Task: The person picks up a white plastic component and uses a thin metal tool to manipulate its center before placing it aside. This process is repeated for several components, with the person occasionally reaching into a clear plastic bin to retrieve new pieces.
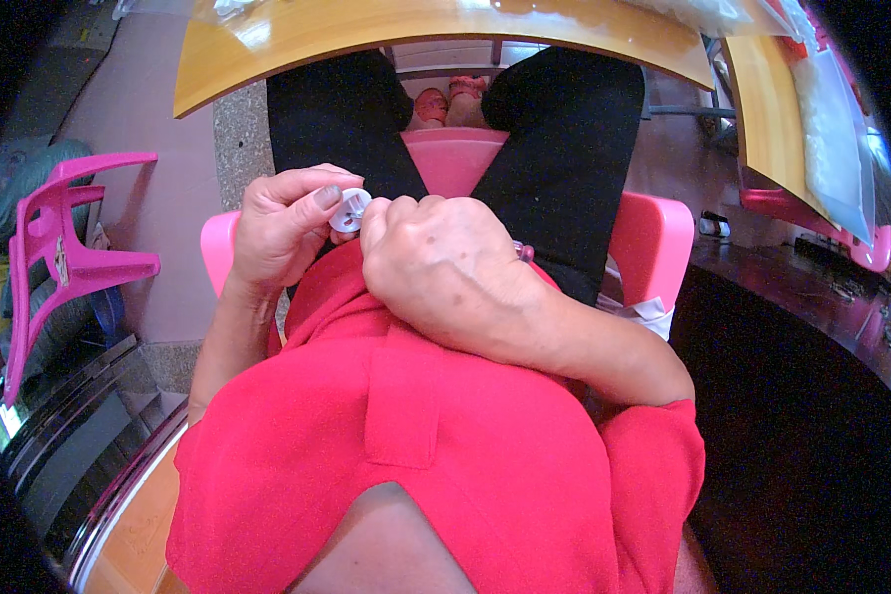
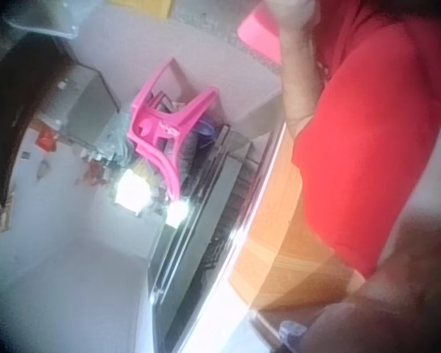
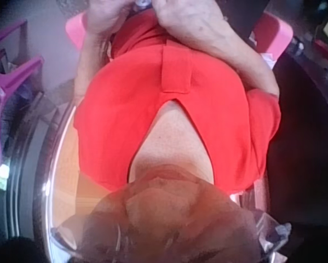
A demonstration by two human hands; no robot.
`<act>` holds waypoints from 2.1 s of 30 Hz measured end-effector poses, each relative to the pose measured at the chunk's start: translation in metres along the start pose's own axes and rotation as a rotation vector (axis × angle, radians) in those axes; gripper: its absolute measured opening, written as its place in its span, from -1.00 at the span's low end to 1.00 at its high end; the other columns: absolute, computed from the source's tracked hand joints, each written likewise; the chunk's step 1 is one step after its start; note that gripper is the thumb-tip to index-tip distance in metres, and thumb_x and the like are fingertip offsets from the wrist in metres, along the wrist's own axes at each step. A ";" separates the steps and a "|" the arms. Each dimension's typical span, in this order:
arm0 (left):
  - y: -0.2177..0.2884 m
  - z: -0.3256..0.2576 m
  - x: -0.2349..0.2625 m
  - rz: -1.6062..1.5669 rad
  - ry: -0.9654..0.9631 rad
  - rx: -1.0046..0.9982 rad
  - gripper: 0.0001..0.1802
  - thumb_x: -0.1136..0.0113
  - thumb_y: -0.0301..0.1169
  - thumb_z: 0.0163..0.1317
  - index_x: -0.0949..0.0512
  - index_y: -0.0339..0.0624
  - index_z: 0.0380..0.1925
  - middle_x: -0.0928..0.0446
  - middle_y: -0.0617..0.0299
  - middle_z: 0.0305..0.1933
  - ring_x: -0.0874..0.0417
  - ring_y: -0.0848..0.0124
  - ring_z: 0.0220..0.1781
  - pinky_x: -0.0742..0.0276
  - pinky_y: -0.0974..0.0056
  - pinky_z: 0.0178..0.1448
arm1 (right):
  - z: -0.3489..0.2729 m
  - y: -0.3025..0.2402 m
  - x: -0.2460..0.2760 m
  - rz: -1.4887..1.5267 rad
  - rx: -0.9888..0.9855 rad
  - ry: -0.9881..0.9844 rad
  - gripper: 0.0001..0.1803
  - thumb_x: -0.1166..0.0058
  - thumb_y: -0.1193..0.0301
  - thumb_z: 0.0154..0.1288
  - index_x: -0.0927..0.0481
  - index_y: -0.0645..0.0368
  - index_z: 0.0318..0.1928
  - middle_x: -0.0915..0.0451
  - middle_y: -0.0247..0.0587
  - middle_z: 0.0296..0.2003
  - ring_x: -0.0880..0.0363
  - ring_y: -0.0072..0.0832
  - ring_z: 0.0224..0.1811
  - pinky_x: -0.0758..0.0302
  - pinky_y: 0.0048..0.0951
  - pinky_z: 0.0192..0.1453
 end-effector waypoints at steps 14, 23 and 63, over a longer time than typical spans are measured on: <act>-0.004 0.008 0.004 -0.206 0.043 0.046 -0.84 -0.14 -0.51 0.25 -0.59 -0.36 -0.21 -0.62 0.07 -0.31 -0.63 0.42 -0.39 -0.60 0.40 -0.33 | 0.002 0.017 0.009 0.038 0.035 0.071 -0.89 0.03 0.46 0.09 -0.45 0.25 -0.39 -0.50 -0.18 -0.59 -0.57 -0.39 -0.58 -0.46 -0.39 -0.60; -0.002 0.010 0.014 -0.263 -0.067 -0.018 -0.80 -0.12 -0.41 0.27 -0.58 -0.35 -0.23 -0.57 -0.02 -0.24 -0.61 0.37 -0.35 -0.59 0.38 -0.32 | -0.013 0.043 0.001 0.219 -0.099 0.041 -0.79 0.00 0.52 0.05 -0.44 0.32 -0.25 -0.49 -0.09 -0.56 -0.58 -0.20 -0.51 -0.51 -0.26 -0.50; 0.126 0.349 -0.189 2.225 -0.788 -0.264 -0.80 -0.27 -0.39 -0.09 -0.64 -0.25 -0.43 -0.60 -0.08 -0.42 -0.63 0.06 -0.34 -0.51 0.09 -0.23 | -0.030 0.087 -0.046 0.520 -0.204 -0.161 -0.80 0.04 0.48 0.10 -0.51 0.33 -0.27 -0.62 0.08 -0.42 -0.65 -0.09 -0.32 -0.57 -0.15 -0.24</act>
Point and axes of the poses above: each hand's wrist, its own z-axis towards the middle knuckle, its own x-axis out of the back of the hand, y = z × x, the point moved 1 cm from there along z, towards the middle knuckle
